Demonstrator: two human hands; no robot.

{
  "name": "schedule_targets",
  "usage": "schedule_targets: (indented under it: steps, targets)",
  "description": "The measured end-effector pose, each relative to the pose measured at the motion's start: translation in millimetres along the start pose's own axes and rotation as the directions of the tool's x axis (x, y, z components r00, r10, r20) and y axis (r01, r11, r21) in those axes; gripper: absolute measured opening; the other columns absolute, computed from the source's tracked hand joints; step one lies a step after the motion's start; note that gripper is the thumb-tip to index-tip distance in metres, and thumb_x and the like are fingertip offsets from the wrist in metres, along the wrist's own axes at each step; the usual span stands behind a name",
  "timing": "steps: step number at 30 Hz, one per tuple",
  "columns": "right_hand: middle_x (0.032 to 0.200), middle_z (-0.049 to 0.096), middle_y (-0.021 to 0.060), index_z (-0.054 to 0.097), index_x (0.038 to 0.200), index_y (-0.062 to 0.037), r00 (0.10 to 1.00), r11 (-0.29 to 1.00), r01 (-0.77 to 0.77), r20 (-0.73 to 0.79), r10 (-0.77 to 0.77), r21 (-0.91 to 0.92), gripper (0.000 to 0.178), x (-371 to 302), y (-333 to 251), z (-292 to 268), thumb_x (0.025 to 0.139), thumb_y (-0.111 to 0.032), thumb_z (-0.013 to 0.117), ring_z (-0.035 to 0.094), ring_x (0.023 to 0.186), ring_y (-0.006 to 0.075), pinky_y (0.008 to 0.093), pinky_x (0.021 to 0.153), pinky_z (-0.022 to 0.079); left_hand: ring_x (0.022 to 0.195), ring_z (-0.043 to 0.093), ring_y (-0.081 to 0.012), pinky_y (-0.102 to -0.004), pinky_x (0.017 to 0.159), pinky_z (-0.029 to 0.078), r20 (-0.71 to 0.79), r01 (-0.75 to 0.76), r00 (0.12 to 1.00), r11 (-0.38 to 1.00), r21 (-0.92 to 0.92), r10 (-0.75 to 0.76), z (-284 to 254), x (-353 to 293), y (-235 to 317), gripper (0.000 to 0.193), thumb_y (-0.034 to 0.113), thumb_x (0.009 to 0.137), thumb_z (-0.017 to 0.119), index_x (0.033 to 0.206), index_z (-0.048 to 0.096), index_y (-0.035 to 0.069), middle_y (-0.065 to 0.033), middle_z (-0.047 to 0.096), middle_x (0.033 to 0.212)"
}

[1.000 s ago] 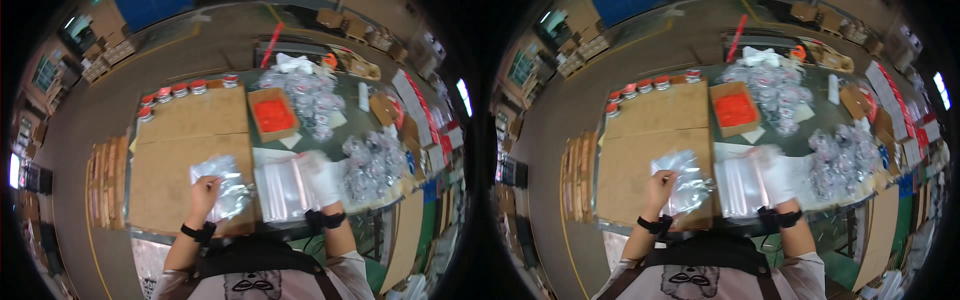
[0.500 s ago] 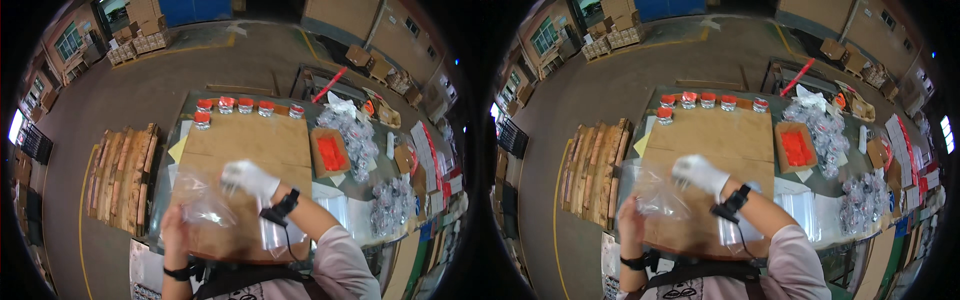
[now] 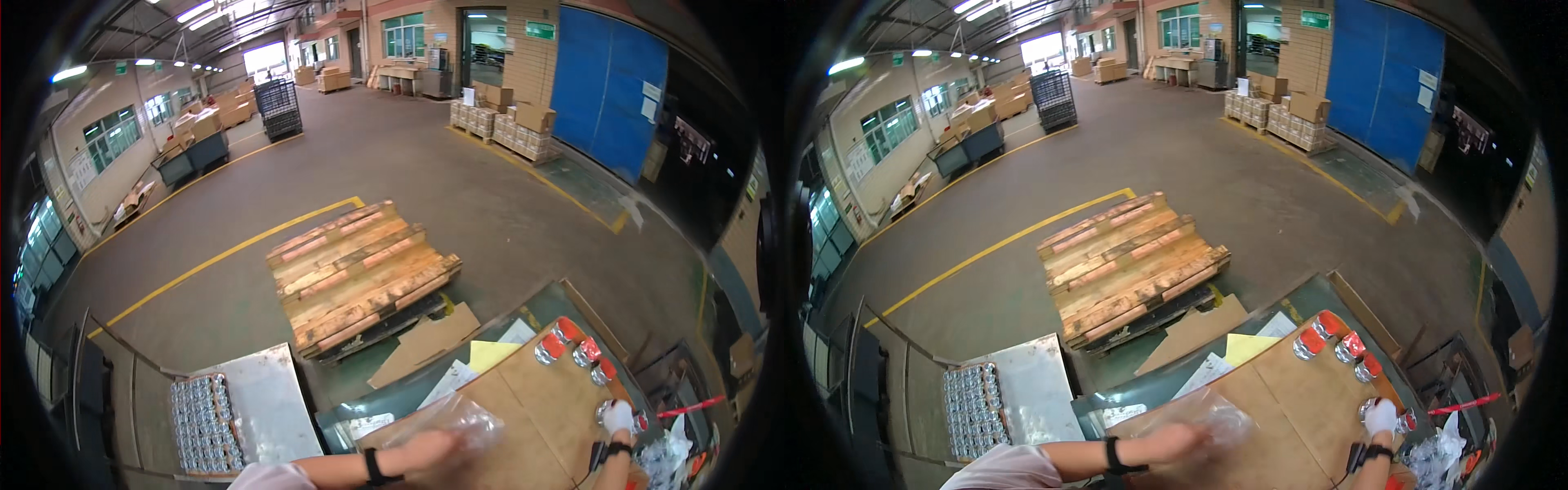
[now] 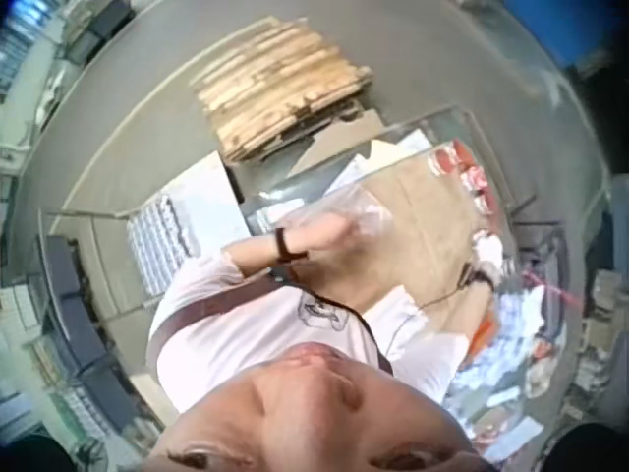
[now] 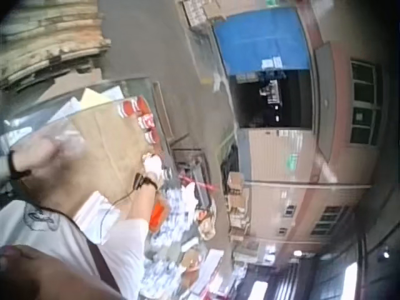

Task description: The person repeatedly picks small red-lidded jars from a table, places each into a clear plastic bag, and sets the bagged jar aside. The person also handles stacks of empty plastic bags and occasionally moves items on the table to continue the packing process.

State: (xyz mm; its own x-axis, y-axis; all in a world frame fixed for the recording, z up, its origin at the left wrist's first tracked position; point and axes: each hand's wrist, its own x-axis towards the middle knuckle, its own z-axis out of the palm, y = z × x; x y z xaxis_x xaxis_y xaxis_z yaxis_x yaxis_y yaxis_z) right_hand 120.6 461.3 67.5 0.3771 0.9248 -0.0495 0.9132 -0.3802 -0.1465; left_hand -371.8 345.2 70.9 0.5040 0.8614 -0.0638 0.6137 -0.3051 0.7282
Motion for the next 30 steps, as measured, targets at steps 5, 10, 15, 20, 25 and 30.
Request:
schedule_targets:
  steps: [5,10,15,20,25,30]
  targets:
    - [0.074,0.064,0.0081,0.059,0.097,-0.0039,0.961,0.413,-0.113,0.205,-0.188,0.904,0.021,-195,-119,-38,0.087,-0.022,0.062,0.056,0.041,0.0181,0.0314,0.035,0.046,0.080,0.061,-0.0426,-0.0457,0.072,0.049,0.097,-0.024,0.993,0.926,-0.376,0.065,122,-5,5,0.028,0.023,0.096,0.048,0.096,0.063,0.000,-0.0266,0.063,0.086]
    - [0.104,0.065,0.0229,0.056,0.121,-0.0023,0.985,0.985,0.167,-0.027,-0.168,-0.039,0.056,-345,-156,25,0.088,-0.048,0.057,0.063,0.091,0.0395,0.0498,0.076,0.051,0.078,0.063,-0.0379,-0.0449,0.073,0.048,0.090,0.241,0.969,0.788,-0.567,-0.232,121,-26,27,0.035,0.031,0.099,0.048,0.098,0.065,0.000,-0.0253,0.064,0.085]
    - [0.098,0.063,0.0213,0.056,0.113,0.0003,0.849,0.793,0.504,-0.024,-0.528,0.342,0.032,-361,-166,27,0.094,-0.025,0.054,0.062,0.080,0.0370,0.0410,0.070,0.051,0.081,0.061,-0.0414,-0.0466,0.071,0.049,-0.180,0.104,0.955,0.836,-0.538,-0.235,81,-54,40,0.034,0.030,0.101,0.045,0.102,0.065,0.002,-0.0222,0.065,0.085]
    - [0.095,0.065,0.0085,0.058,0.115,-0.0029,0.731,0.629,0.608,-0.032,-0.682,0.485,0.027,-349,-164,66,0.097,-0.021,0.049,0.064,0.078,0.0200,0.0374,0.067,0.054,0.077,0.067,-0.0286,-0.0387,0.059,0.054,-0.132,-0.464,0.867,0.875,0.138,0.481,63,-81,67,0.041,0.015,0.088,0.055,0.129,0.057,0.016,-0.0108,0.067,0.092]
    - [0.087,0.064,0.0048,0.065,0.106,-0.0036,0.819,0.095,-0.470,0.474,-0.325,0.877,0.020,-320,-194,28,0.096,-0.019,0.057,0.059,0.079,0.0124,0.0275,0.068,0.050,0.092,0.066,-0.0338,-0.0393,0.074,0.056,-0.233,-0.609,0.787,0.781,-0.136,0.572,59,-98,89,0.042,0.006,0.081,0.065,0.121,0.056,0.002,-0.0171,0.065,0.116]
    - [0.084,0.066,0.0132,0.063,0.105,0.0014,0.927,0.612,0.328,-0.121,-0.354,0.720,0.032,-380,-176,-73,0.090,-0.026,0.065,0.063,0.070,0.0248,0.0329,0.064,0.051,0.087,0.062,-0.0182,-0.0335,0.073,0.052,0.126,0.282,0.940,0.514,-0.810,-0.318,0,-81,95,0.032,0.025,0.103,0.045,0.116,0.062,0.002,-0.0085,0.064,0.098]
